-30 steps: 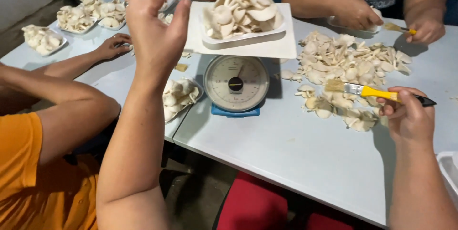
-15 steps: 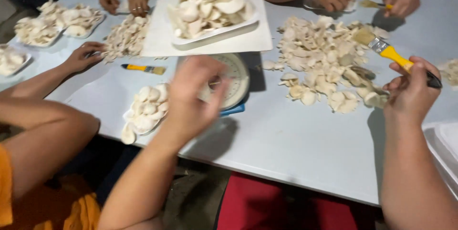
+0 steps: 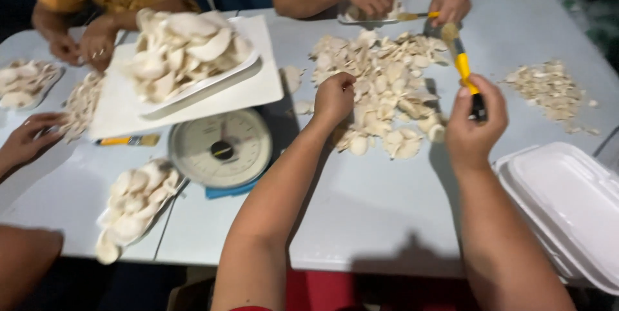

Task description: Cleaning oyster mushrooms with a brush and arranging them into plastic trays for packaging.

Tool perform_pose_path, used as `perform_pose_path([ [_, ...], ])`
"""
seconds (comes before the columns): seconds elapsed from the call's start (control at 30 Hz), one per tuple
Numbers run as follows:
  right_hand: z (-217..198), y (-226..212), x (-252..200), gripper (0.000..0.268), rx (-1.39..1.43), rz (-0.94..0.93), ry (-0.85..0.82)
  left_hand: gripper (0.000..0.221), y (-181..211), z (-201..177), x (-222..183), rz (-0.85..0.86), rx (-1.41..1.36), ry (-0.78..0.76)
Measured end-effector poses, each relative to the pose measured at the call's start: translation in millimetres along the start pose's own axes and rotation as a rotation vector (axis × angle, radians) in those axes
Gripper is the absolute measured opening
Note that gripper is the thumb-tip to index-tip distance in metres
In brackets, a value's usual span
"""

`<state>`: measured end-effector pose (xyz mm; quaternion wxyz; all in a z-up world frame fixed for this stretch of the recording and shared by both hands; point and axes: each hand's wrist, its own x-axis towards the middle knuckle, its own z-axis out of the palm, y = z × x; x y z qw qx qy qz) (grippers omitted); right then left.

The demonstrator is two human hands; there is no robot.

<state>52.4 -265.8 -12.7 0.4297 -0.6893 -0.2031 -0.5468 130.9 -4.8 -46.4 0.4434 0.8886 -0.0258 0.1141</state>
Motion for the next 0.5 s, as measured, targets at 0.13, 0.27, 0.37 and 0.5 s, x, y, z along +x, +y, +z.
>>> perform_pose_path([
  [0.13,1,7,2,0.018,-0.028,-0.116,-0.018,0.023,4,37,36,0.025,0.016,0.049],
  [0.27,0,8,4,0.017,-0.075,-0.171,-0.040,0.033,23,70,61,0.221,0.053,-0.081],
  [0.37,3,10,3,0.018,-0.109,-0.179,-0.031,0.033,22,88,71,0.335,0.222,-0.181],
  [0.5,2,9,3,0.018,-0.091,-0.134,-0.028,0.033,49,56,50,0.202,0.136,-0.186],
])
